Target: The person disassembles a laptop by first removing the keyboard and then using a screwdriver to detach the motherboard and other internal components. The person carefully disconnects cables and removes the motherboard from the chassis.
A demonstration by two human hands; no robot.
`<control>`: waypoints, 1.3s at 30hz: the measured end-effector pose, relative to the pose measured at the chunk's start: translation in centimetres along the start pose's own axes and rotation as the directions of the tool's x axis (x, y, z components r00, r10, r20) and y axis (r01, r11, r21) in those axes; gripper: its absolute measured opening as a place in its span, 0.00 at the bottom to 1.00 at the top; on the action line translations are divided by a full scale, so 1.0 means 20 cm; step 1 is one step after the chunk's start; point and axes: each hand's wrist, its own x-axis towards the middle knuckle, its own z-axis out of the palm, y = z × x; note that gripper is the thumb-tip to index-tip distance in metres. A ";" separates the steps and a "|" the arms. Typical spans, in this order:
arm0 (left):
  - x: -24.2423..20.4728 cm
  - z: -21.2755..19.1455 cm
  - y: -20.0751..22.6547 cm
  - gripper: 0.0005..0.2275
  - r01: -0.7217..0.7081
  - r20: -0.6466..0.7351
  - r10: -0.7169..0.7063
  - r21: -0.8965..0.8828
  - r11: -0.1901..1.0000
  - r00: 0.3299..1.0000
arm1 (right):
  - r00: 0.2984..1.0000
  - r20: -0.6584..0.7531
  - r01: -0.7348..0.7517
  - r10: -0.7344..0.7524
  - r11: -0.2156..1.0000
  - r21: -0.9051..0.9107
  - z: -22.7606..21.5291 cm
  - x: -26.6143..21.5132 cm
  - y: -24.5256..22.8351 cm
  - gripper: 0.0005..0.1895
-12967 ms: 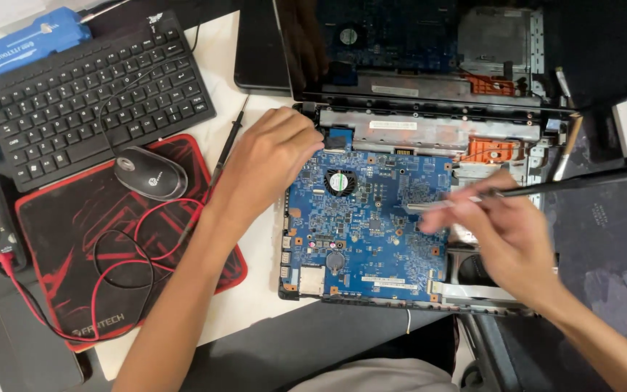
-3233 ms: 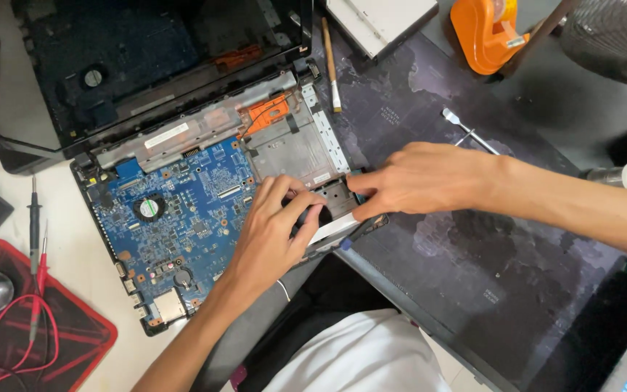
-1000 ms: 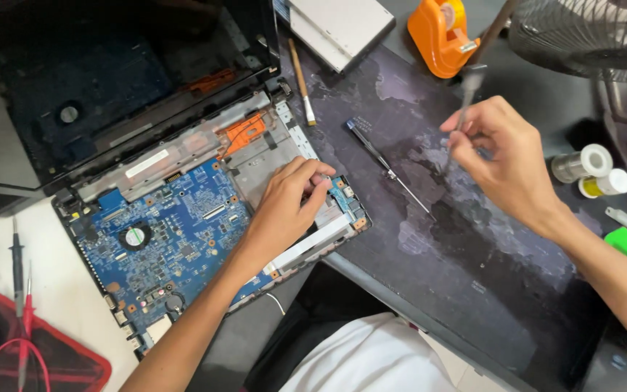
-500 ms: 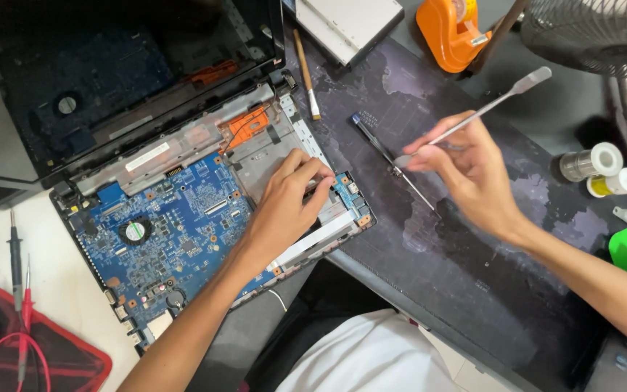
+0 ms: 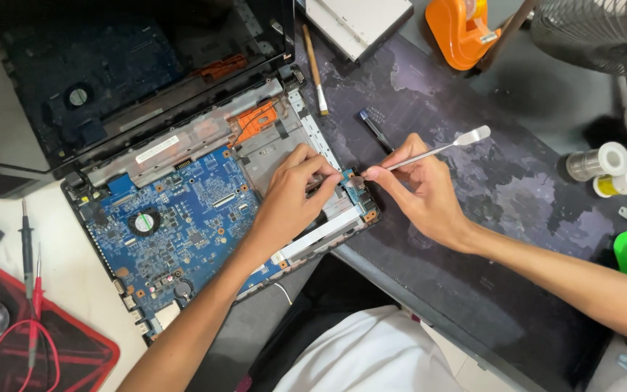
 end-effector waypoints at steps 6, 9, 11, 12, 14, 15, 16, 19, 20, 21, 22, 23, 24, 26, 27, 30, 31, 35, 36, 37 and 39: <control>0.01 -0.01 -0.04 0.05 0.004 0.028 -0.003 -0.040 0.999 1.000 | 0.994 0.065 0.084 -0.086 0.996 0.036 -0.01 0.01 0.01 0.04; 0.01 -0.02 -0.04 0.05 0.053 0.055 -0.048 -0.082 0.995 0.997 | 0.994 0.075 0.074 -0.077 0.996 0.041 -0.01 0.01 0.01 0.04; 0.02 -0.02 -0.04 0.05 0.084 0.087 -0.074 -0.108 0.991 0.993 | 0.995 0.070 0.073 -0.076 0.996 0.048 -0.01 0.01 0.01 0.04; 0.02 -0.02 -0.04 0.05 0.085 0.087 -0.076 -0.109 0.990 0.993 | 0.995 0.071 0.071 -0.074 0.996 0.047 -0.01 0.01 0.01 0.04; 0.02 -0.02 -0.03 0.05 0.101 0.094 -0.090 -0.111 0.989 0.991 | 0.997 0.058 0.057 -0.058 0.998 0.021 -0.01 0.01 0.01 0.03; 0.02 -0.02 -0.03 0.05 0.099 0.095 -0.088 -0.111 0.989 0.992 | 0.997 0.057 0.058 -0.059 0.998 0.020 -0.01 0.00 0.02 0.03; 0.02 -0.02 -0.03 0.05 0.092 0.093 -0.081 -0.118 0.989 0.992 | 0.998 0.045 0.052 -0.052 0.999 0.004 -0.02 0.00 0.03 0.03; 0.02 -0.01 -0.05 0.05 0.081 0.077 -0.073 -0.117 0.990 0.994 | 0.993 0.064 0.113 -0.103 0.977 -0.180 0.00 0.01 -0.05 0.04; 0.01 -0.01 -0.05 0.05 0.081 0.076 -0.073 -0.112 0.990 0.994 | 0.984 0.094 0.172 -0.149 0.924 -0.341 0.02 0.00 -0.09 0.05; 0.01 -0.01 -0.06 0.05 0.085 0.070 -0.077 -0.109 0.990 0.995 | 0.984 0.101 0.175 -0.150 0.925 -0.337 0.03 0.02 -0.12 0.05; 0.01 -0.01 -0.06 0.05 0.105 0.086 -0.095 -0.129 0.986 0.992 | 0.958 0.228 0.271 -0.177 0.823 -0.499 0.04 0.03 -0.16 0.05; 0.01 0.00 -0.06 0.05 0.126 0.103 -0.112 -0.149 0.981 0.988 | 0.918 0.355 0.373 -0.175 0.685 -0.626 0.04 0.04 -0.19 0.06; 0.01 0.00 -0.07 0.05 0.125 0.102 -0.111 -0.147 0.981 0.989 | 0.918 0.354 0.374 -0.178 0.685 -0.625 0.06 0.05 -0.26 0.06; 0.02 -0.01 -0.07 0.04 0.147 0.109 -0.136 -0.105 0.984 0.985 | 0.780 0.618 0.589 -0.100 0.455 -0.668 0.10 0.10 -0.40 0.15; 0.02 -0.01 -0.07 0.04 0.141 0.108 -0.130 -0.100 0.985 0.986 | 0.781 0.616 0.590 -0.107 0.451 -0.670 0.11 0.10 -0.40 0.15; 0.01 -0.03 -0.09 0.04 0.070 0.088 -0.057 -0.153 0.986 0.994 | 0.696 0.699 0.700 -0.163 0.373 -0.610 0.15 0.12 -0.42 0.19; 0.00 -0.02 -0.11 0.06 0.024 0.083 -0.013 -0.140 0.990 0.996 | 0.697 0.705 0.695 -0.132 0.369 -0.617 0.16 0.13 -0.42 0.23; 0.02 0.03 -0.22 0.08 -0.130 0.005 0.131 -0.070 0.989 0.991 | 0.682 0.672 0.721 -0.290 0.421 -0.550 0.17 0.14 -0.36 0.21; 0.01 0.04 -0.22 0.08 -0.133 -0.012 0.132 -0.054 0.990 0.991 | 0.666 0.681 0.737 -0.304 0.412 -0.536 0.16 0.13 -0.35 0.21; 0.01 0.05 -0.22 0.08 -0.086 -0.009 0.086 -0.144 0.986 0.996 | 0.808 0.530 0.571 -0.258 0.566 -0.595 0.16 0.13 -0.35 0.14; -0.01 0.08 -0.22 0.10 -0.037 -0.012 0.035 -0.226 0.973 0.999 | 0.908 0.378 0.387 -0.179 0.701 -0.599 0.13 0.11 -0.34 0.08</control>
